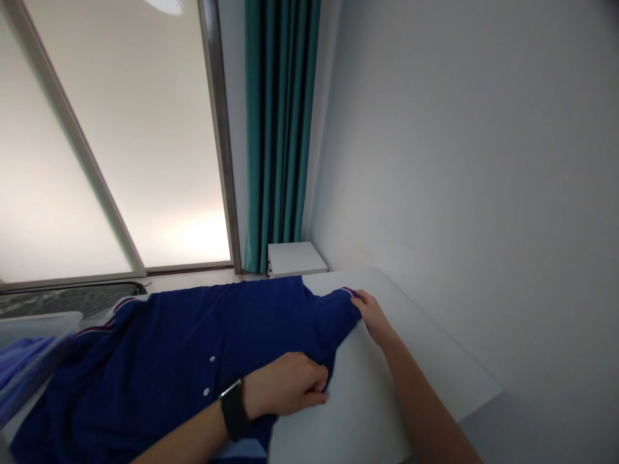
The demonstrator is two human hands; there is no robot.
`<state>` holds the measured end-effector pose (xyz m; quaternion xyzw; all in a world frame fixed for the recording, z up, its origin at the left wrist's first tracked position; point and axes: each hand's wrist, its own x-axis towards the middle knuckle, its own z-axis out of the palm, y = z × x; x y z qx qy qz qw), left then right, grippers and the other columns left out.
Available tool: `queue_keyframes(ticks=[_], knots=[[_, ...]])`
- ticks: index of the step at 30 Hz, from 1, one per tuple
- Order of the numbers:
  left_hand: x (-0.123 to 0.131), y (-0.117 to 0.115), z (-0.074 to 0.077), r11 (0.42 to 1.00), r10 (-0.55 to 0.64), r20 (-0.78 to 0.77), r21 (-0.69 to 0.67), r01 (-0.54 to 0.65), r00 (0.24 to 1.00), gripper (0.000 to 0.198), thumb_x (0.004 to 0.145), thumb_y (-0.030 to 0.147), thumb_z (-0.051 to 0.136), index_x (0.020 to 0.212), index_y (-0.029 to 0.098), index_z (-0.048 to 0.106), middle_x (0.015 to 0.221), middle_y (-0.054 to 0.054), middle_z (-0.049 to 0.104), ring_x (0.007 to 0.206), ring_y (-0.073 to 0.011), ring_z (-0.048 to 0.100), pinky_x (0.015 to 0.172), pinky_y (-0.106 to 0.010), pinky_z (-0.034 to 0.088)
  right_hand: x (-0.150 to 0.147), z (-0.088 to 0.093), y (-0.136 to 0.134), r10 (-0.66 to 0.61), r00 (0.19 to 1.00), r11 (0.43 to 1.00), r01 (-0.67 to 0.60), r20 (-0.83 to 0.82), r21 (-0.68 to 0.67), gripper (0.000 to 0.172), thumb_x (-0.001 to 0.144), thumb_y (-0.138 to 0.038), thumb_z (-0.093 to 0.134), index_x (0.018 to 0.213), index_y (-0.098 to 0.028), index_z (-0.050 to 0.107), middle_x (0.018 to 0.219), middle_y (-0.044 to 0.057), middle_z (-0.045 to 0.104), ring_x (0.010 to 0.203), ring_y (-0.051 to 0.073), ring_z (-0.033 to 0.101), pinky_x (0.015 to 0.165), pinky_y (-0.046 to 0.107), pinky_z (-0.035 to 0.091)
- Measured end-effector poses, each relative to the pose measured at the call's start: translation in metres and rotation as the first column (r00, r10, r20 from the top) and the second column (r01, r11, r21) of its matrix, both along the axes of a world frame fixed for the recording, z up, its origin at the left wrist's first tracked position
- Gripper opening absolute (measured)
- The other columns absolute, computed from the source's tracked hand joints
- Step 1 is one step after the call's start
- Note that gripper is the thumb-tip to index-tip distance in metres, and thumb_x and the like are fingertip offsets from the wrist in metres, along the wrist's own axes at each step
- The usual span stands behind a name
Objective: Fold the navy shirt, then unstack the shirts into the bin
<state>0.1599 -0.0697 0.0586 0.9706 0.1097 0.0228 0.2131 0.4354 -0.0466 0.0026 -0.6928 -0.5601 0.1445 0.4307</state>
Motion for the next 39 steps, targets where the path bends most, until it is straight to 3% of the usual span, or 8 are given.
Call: queue_keyframes(ticks=[4, 10, 16, 21, 25, 30, 34, 39], knots=[[0.007, -0.013, -0.009, 0.998, -0.042, 0.031, 0.056, 0.040, 0.999, 0.015, 0.088, 0.032, 0.061, 0.078, 0.022, 0.055, 0.076, 0.003, 0.066, 0.073, -0.0139, 0.063, 0.071, -0.024, 0.039, 0.008, 0.008, -0.002, -0.144, 0.973, 0.989, 0.149, 0.181, -0.013, 0.037, 0.092, -0.031, 0.033, 0.120, -0.017, 0.052, 0.083, 0.004, 0.067, 0.073, 0.017, 0.061, 0.066, 0.026, 0.043], [0.001, -0.003, 0.005, 1.000, 0.016, 0.089, -0.009, -0.015, 0.996, 0.011, 0.091, 0.027, 0.051, 0.086, 0.023, 0.060, 0.080, 0.002, 0.067, 0.073, -0.0131, 0.062, 0.071, -0.023, 0.041, 0.007, -0.007, -0.013, -0.168, 0.894, 0.961, 0.243, 0.416, -0.132, 0.026, 0.086, -0.017, 0.044, 0.103, -0.021, 0.063, 0.086, 0.006, 0.068, 0.083, 0.021, 0.062, 0.079, 0.032, 0.037], [-0.005, 0.030, 0.011, 0.966, 0.248, 0.108, -0.098, -0.238, 0.963, 0.021, 0.095, 0.030, 0.040, 0.101, 0.024, 0.059, 0.075, 0.002, 0.064, 0.067, -0.0139, 0.059, 0.063, -0.023, 0.040, 0.002, -0.013, -0.011, -0.181, 0.808, 0.940, 0.310, 0.561, -0.144, 0.022, 0.091, -0.030, 0.045, 0.103, -0.020, 0.062, 0.103, 0.010, 0.064, 0.100, 0.024, 0.056, 0.082, 0.032, 0.035], [-0.002, 0.075, -0.010, 0.928, 0.335, 0.117, 0.128, -0.349, 0.935, 0.022, 0.091, 0.027, 0.044, 0.106, 0.024, 0.060, 0.097, -0.003, 0.066, 0.088, -0.0199, 0.061, 0.079, -0.031, 0.044, -0.003, -0.013, -0.014, -0.187, 0.727, 0.931, 0.347, 0.661, -0.118, 0.027, 0.090, -0.030, 0.049, 0.113, -0.020, 0.058, 0.102, 0.010, 0.063, 0.099, 0.025, 0.055, 0.082, 0.033, 0.035], [0.002, 0.112, -0.022, 0.830, 0.437, 0.210, 0.283, -0.482, 0.875, 0.025, 0.089, 0.024, 0.044, 0.109, 0.022, 0.059, 0.106, -0.007, 0.063, 0.101, -0.0233, 0.057, 0.089, -0.037, 0.042, -0.018, -0.004, -0.013, -0.190, 0.667, 0.972, 0.232, 0.721, 0.042, 0.036, 0.086, -0.014, 0.046, 0.120, -0.018, 0.056, 0.111, 0.012, 0.060, 0.106, 0.026, 0.050, 0.091, 0.038, 0.033], [0.010, 0.144, -0.028, 0.756, 0.547, 0.231, 0.275, -0.594, 0.804, 0.023, 0.089, 0.023, 0.044, 0.105, 0.023, 0.061, 0.105, -0.006, 0.065, 0.102, -0.0225, 0.057, 0.090, -0.036, 0.041, -0.053, 0.007, 0.023, 0.149, 0.748, 0.984, -0.176, 0.646, -0.023, 0.042, 0.086, -0.004, 0.035, 0.120, -0.018, 0.056, 0.118, 0.009, 0.060, 0.113, 0.020, 0.050, 0.100, 0.033, 0.032], [0.017, 0.161, -0.028, 0.719, 0.595, 0.249, 0.260, -0.645, 0.764, 0.025, 0.091, 0.022, 0.041, 0.106, 0.022, 0.061, 0.107, -0.006, 0.065, 0.101, -0.0215, 0.058, 0.088, -0.034, 0.042, -0.078, 0.011, 0.059, 0.237, 0.804, 0.970, -0.165, 0.546, -0.177, 0.043, 0.088, -0.005, 0.034, 0.125, -0.016, 0.053, 0.122, 0.009, 0.058, 0.114, 0.018, 0.050, 0.099, 0.029, 0.035], [0.016, 0.177, -0.032, 0.695, 0.616, 0.265, 0.261, -0.670, 0.742, 0.030, 0.091, 0.022, 0.042, 0.115, 0.021, 0.059, 0.114, -0.009, 0.061, 0.110, -0.0235, 0.053, 0.094, -0.036, 0.040, -0.091, 0.010, 0.067, 0.209, 0.829, 0.957, -0.065, 0.519, -0.282, 0.040, 0.091, -0.013, 0.038, 0.130, -0.020, 0.046, 0.123, 0.012, 0.057, 0.111, 0.022, 0.055, 0.091, 0.032, 0.041]])
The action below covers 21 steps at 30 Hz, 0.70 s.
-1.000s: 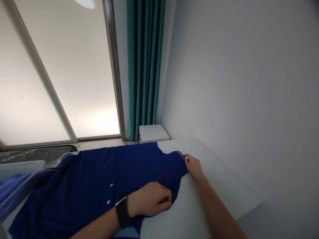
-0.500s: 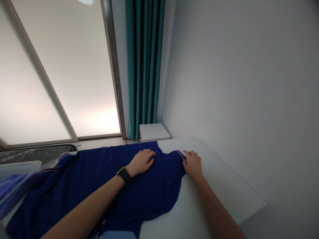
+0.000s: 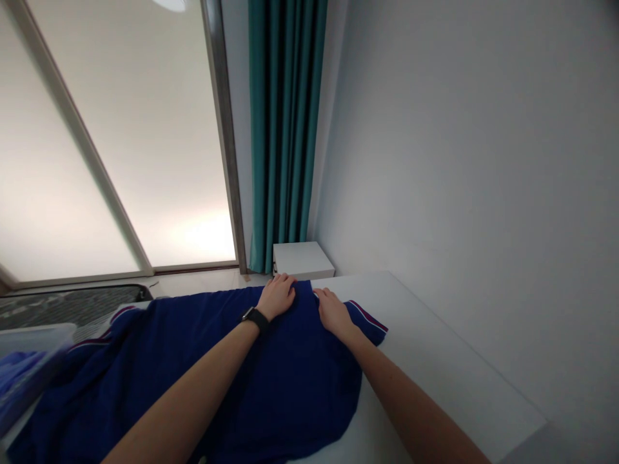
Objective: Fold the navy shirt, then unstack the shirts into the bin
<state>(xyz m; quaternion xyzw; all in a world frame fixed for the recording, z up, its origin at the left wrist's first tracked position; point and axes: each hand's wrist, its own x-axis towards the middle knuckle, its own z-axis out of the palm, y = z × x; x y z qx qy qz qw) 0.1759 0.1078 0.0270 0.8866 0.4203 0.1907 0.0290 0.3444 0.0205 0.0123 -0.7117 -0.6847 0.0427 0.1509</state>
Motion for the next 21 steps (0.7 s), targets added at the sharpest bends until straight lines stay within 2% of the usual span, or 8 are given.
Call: queue_keyframes(ticks=[2, 4, 7, 9, 12, 15, 18, 21], knots=[[-0.002, 0.004, -0.006, 0.999, -0.034, -0.013, -0.008, 0.033, 0.999, 0.035, 0.091, 0.025, 0.043, 0.124, 0.024, 0.056, 0.121, -0.009, 0.058, 0.116, -0.0242, 0.050, 0.096, -0.037, 0.039, 0.003, 0.000, 0.000, -0.086, 0.996, 0.994, 0.085, -0.003, -0.067, 0.036, 0.093, -0.027, 0.045, 0.127, -0.018, 0.048, 0.115, 0.015, 0.062, 0.101, 0.025, 0.061, 0.083, 0.035, 0.044], [-0.004, 0.005, -0.015, 0.998, -0.065, -0.031, -0.020, 0.064, 0.997, 0.040, 0.093, 0.030, 0.041, 0.133, 0.028, 0.049, 0.130, -0.008, 0.053, 0.121, -0.0251, 0.047, 0.099, -0.039, 0.038, 0.010, 0.003, 0.006, -0.155, 0.988, 0.978, 0.153, -0.004, -0.140, 0.037, 0.087, -0.039, 0.056, 0.116, -0.015, 0.056, 0.102, 0.017, 0.066, 0.091, 0.027, 0.065, 0.077, 0.035, 0.045], [-0.007, 0.006, -0.027, 0.999, -0.043, -0.051, -0.031, 0.041, 0.998, 0.045, 0.095, 0.038, 0.039, 0.139, 0.029, 0.041, 0.140, -0.007, 0.047, 0.128, -0.0258, 0.042, 0.105, -0.041, 0.031, 0.022, 0.021, 0.021, -0.173, 0.984, 0.967, 0.164, -0.030, -0.197, 0.027, 0.082, -0.041, 0.062, 0.090, -0.015, 0.066, 0.086, 0.013, 0.070, 0.082, 0.024, 0.066, 0.071, 0.030, 0.043], [-0.011, 0.008, -0.031, 0.999, 0.035, -0.055, -0.034, -0.037, 0.998, 0.044, 0.096, 0.040, 0.038, 0.138, 0.027, 0.042, 0.139, -0.007, 0.049, 0.128, -0.0254, 0.042, 0.106, -0.041, 0.028, 0.025, 0.037, 0.028, -0.152, 0.986, 0.977, 0.140, -0.065, -0.161, 0.027, 0.090, -0.038, 0.051, 0.084, -0.016, 0.067, 0.084, 0.011, 0.070, 0.081, 0.021, 0.065, 0.069, 0.026, 0.041], [-0.018, 0.013, -0.030, 0.984, 0.170, -0.059, -0.043, -0.172, 0.984, 0.035, 0.096, 0.038, 0.037, 0.125, 0.024, 0.051, 0.123, -0.008, 0.059, 0.117, -0.0251, 0.050, 0.101, -0.041, 0.033, 0.021, 0.054, 0.027, -0.112, 0.988, 0.994, 0.110, -0.104, -0.023, 0.041, 0.099, -0.037, 0.030, 0.095, -0.018, 0.066, 0.095, 0.010, 0.070, 0.089, 0.017, 0.062, 0.073, 0.024, 0.039], [-0.026, 0.018, -0.026, 0.972, 0.227, -0.063, -0.044, -0.230, 0.972, 0.026, 0.097, 0.032, 0.036, 0.109, 0.022, 0.057, 0.111, -0.008, 0.061, 0.105, -0.0231, 0.055, 0.091, -0.038, 0.039, 0.020, 0.053, 0.017, -0.112, 0.986, 0.992, 0.118, -0.123, 0.039, 0.041, 0.098, -0.040, 0.029, 0.096, -0.020, 0.065, 0.095, 0.008, 0.070, 0.089, 0.018, 0.061, 0.071, 0.024, 0.038], [-0.028, 0.018, -0.022, 0.967, 0.249, -0.060, -0.032, -0.251, 0.967, 0.023, 0.097, 0.028, 0.035, 0.104, 0.021, 0.056, 0.109, -0.008, 0.059, 0.103, -0.0229, 0.055, 0.086, -0.036, 0.040, 0.035, 0.041, 0.008, -0.133, 0.983, 0.987, 0.120, -0.125, -0.104, 0.030, 0.088, -0.040, 0.051, 0.071, -0.019, 0.065, 0.068, 0.004, 0.066, 0.068, 0.017, 0.059, 0.060, 0.024, 0.036], [-0.024, 0.014, -0.013, 0.964, 0.266, -0.016, 0.016, -0.266, 0.964, 0.024, 0.097, 0.026, 0.032, 0.101, 0.019, 0.055, 0.109, -0.010, 0.058, 0.104, -0.0251, 0.052, 0.088, -0.039, 0.038, 0.053, 0.037, 0.002, -0.096, 0.987, 0.975, 0.067, -0.129, -0.214, 0.033, 0.076, -0.037, 0.066, 0.050, -0.019, 0.056, 0.044, -0.001, 0.051, 0.050, 0.015, 0.052, 0.051, 0.024, 0.033]])
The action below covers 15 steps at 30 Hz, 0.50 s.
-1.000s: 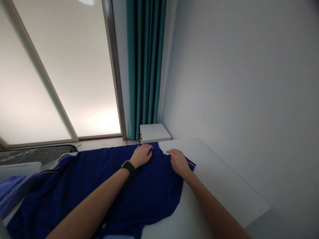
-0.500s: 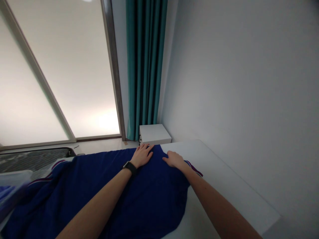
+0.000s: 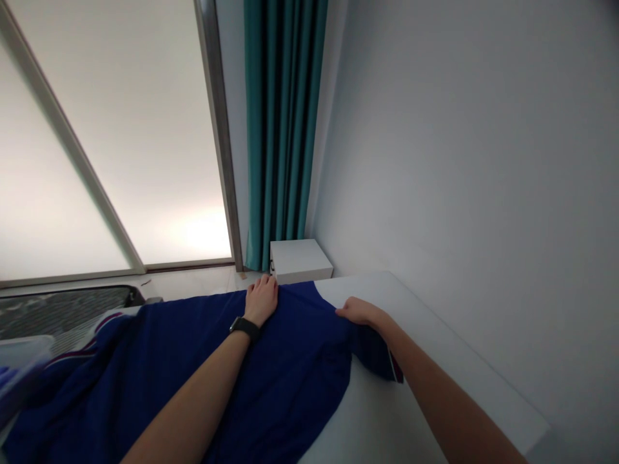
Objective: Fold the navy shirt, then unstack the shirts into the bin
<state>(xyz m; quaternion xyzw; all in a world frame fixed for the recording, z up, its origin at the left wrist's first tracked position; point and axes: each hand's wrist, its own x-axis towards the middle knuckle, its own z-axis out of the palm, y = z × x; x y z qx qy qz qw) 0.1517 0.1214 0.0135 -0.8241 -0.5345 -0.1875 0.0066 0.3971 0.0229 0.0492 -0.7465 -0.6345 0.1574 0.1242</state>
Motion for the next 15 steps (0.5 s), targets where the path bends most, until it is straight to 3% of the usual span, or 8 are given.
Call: queue_keyframes(ticks=[2, 6, 8, 11, 15], knots=[[0.002, -0.003, 0.008, 0.996, 0.018, 0.074, 0.090, -0.025, 0.997, 0.026, 0.097, 0.024, 0.030, 0.102, 0.018, 0.055, 0.110, -0.012, 0.057, 0.105, -0.0257, 0.051, 0.091, -0.039, 0.037, 0.004, 0.004, -0.004, 0.023, 1.000, 0.999, -0.023, -0.010, 0.024, 0.036, 0.083, -0.040, 0.057, 0.053, -0.019, 0.056, 0.049, -0.001, 0.054, 0.055, 0.015, 0.053, 0.053, 0.023, 0.035], [0.001, -0.006, 0.020, 0.974, 0.046, 0.161, 0.212, -0.080, 0.986, 0.026, 0.096, 0.023, 0.033, 0.106, 0.018, 0.056, 0.115, -0.013, 0.055, 0.109, -0.0272, 0.047, 0.094, -0.040, 0.034, -0.006, 0.012, -0.011, -0.041, 0.998, 0.946, 0.023, 0.050, 0.322, 0.042, 0.098, -0.038, 0.026, 0.084, -0.018, 0.061, 0.083, 0.006, 0.067, 0.080, 0.017, 0.059, 0.070, 0.025, 0.039], [-0.001, -0.005, 0.019, 0.987, 0.017, 0.057, 0.161, -0.026, 0.998, 0.022, 0.092, 0.022, 0.039, 0.100, 0.019, 0.059, 0.112, -0.012, 0.057, 0.108, -0.0278, 0.048, 0.094, -0.042, 0.034, -0.010, 0.009, -0.014, -0.075, 0.992, 0.967, 0.047, 0.103, 0.249, 0.035, 0.097, -0.035, 0.030, 0.093, -0.019, 0.061, 0.091, 0.009, 0.068, 0.084, 0.018, 0.060, 0.072, 0.027, 0.039], [-0.003, -0.002, 0.014, 0.997, -0.015, -0.073, 0.069, 0.020, 0.997, 0.018, 0.085, 0.023, 0.046, 0.088, 0.019, 0.064, 0.106, -0.011, 0.058, 0.105, -0.0283, 0.050, 0.092, -0.044, 0.035, -0.011, -0.005, -0.016, -0.033, 0.992, 0.999, 0.038, 0.119, -0.038, 0.016, 0.088, -0.027, 0.050, 0.090, -0.019, 0.064, 0.090, 0.009, 0.070, 0.082, 0.020, 0.062, 0.069, 0.027, 0.039], [-0.006, 0.001, 0.021, 0.996, -0.069, -0.056, 0.057, 0.072, 0.996, 0.019, 0.081, 0.027, 0.049, 0.077, 0.019, 0.066, 0.101, -0.011, 0.059, 0.104, -0.0287, 0.050, 0.091, -0.044, 0.036, -0.005, -0.017, -0.011, 0.041, 0.998, 0.990, -0.033, 0.052, -0.140, 0.009, 0.076, -0.018, 0.059, 0.075, -0.018, 0.068, 0.083, 0.007, 0.072, 0.079, 0.020, 0.064, 0.067, 0.026, 0.040]])
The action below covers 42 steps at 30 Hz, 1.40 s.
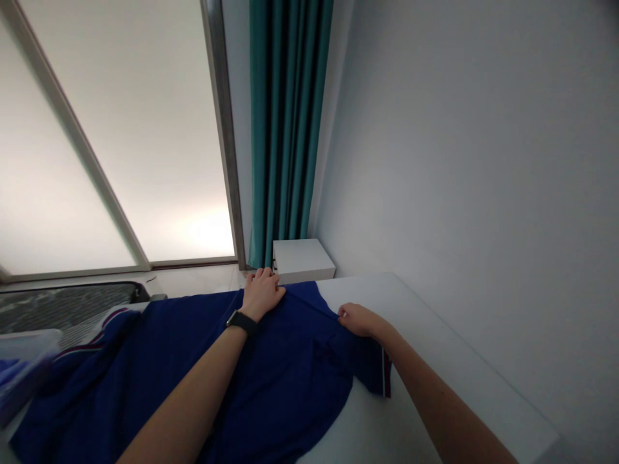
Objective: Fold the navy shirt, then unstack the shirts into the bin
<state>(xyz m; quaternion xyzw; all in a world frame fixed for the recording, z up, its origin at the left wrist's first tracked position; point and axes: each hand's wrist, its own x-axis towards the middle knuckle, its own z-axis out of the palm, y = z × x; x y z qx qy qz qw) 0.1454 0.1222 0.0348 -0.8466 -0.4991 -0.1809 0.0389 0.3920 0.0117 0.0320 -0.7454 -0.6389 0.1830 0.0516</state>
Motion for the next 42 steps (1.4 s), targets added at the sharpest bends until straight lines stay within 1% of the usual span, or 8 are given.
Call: queue_keyframes(ticks=[3, 8, 15, 21, 25, 34, 38, 42], knots=[[-0.004, 0.002, 0.010, 0.993, -0.090, -0.040, -0.085, 0.086, 0.995, 0.020, 0.079, 0.028, 0.050, 0.071, 0.021, 0.066, 0.097, -0.008, 0.060, 0.103, -0.0269, 0.051, 0.090, -0.042, 0.037, 0.000, 0.000, 0.011, -0.005, 0.998, 1.000, 0.004, -0.059, -0.017, 0.014, 0.074, -0.016, 0.057, 0.077, -0.017, 0.070, 0.077, 0.006, 0.072, 0.076, 0.019, 0.065, 0.067, 0.025, 0.041], [-0.009, 0.003, 0.007, 0.980, -0.103, -0.122, -0.180, 0.080, 0.987, 0.019, 0.078, 0.029, 0.051, 0.071, 0.021, 0.067, 0.094, -0.008, 0.060, 0.100, -0.0264, 0.054, 0.086, -0.040, 0.040, -0.020, -0.001, 0.040, -0.086, 0.983, 0.994, 0.095, -0.161, 0.047, 0.038, 0.086, -0.016, 0.040, 0.120, -0.015, 0.058, 0.087, 0.005, 0.073, 0.077, 0.015, 0.066, 0.067, 0.023, 0.044], [-0.004, -0.005, 0.002, 0.994, 0.049, 0.068, 0.094, -0.055, 0.996, 0.023, 0.092, 0.025, 0.037, 0.094, 0.021, 0.060, 0.105, -0.009, 0.059, 0.103, -0.0252, 0.052, 0.089, -0.038, 0.038, -0.050, -0.001, 0.073, -0.117, 0.983, 0.985, 0.133, -0.143, 0.110, 0.034, 0.077, -0.029, 0.063, 0.108, -0.015, 0.062, 0.102, 0.012, 0.070, 0.092, 0.024, 0.065, 0.075, 0.028, 0.045], [-0.005, 0.001, -0.016, 0.999, 0.024, 0.080, -0.047, -0.020, 0.997, 0.032, 0.093, 0.032, 0.040, 0.122, 0.022, 0.051, 0.117, -0.010, 0.057, 0.111, -0.0259, 0.051, 0.093, -0.038, 0.037, -0.030, 0.016, 0.075, -0.126, 0.987, 0.963, 0.145, -0.097, 0.229, 0.047, 0.094, -0.025, 0.033, 0.141, -0.018, 0.033, 0.122, 0.011, 0.061, 0.109, 0.018, 0.058, 0.089, 0.028, 0.040], [-0.009, 0.006, -0.031, 0.986, 0.055, 0.012, -0.156, -0.053, 0.998, 0.042, 0.093, 0.038, 0.040, 0.130, 0.019, 0.047, 0.124, -0.012, 0.057, 0.116, -0.0283, 0.050, 0.097, -0.042, 0.034, -0.015, 0.002, 0.055, -0.094, 0.995, 0.991, 0.098, -0.042, 0.086, 0.051, 0.082, -0.024, 0.059, 0.130, -0.014, 0.048, 0.119, 0.014, 0.064, 0.106, 0.022, 0.061, 0.085, 0.028, 0.043], [-0.009, 0.006, -0.033, 0.990, 0.054, 0.055, -0.135, -0.046, 0.997, 0.040, 0.093, 0.034, 0.038, 0.126, 0.018, 0.052, 0.122, -0.012, 0.059, 0.116, -0.0274, 0.050, 0.100, -0.042, 0.034, -0.001, -0.006, 0.034, -0.073, 0.997, 0.996, 0.075, 0.029, -0.053, 0.036, 0.087, -0.044, 0.052, 0.081, -0.014, 0.070, 0.085, 0.011, 0.073, 0.080, 0.022, 0.067, 0.064, 0.025, 0.043], [-0.038, 0.007, -0.030, 0.990, 0.087, 0.068, -0.118, -0.079, 0.994, 0.039, 0.093, 0.030, 0.037, 0.127, 0.017, 0.051, 0.124, -0.011, 0.057, 0.117, -0.0263, 0.049, 0.099, -0.040, 0.036, -0.005, -0.006, 0.028, -0.070, 0.995, 0.997, 0.071, 0.064, -0.014, 0.030, 0.091, -0.037, 0.048, 0.088, -0.016, 0.069, 0.094, 0.009, 0.073, 0.087, 0.020, 0.067, 0.071, 0.024, 0.044], [-0.111, 0.003, -0.028, 0.975, 0.188, 0.035, -0.128, -0.182, 0.982, 0.041, 0.090, 0.026, 0.039, 0.128, 0.015, 0.050, 0.122, -0.013, 0.057, 0.116, -0.0285, 0.049, 0.096, -0.040, 0.040, -0.028, -0.014, 0.019, -0.117, 0.984, 0.992, 0.109, 0.134, 0.068, 0.032, 0.095, -0.036, 0.039, 0.108, -0.018, 0.061, 0.106, 0.015, 0.069, 0.097, 0.026, 0.065, 0.077, 0.031, 0.045]])
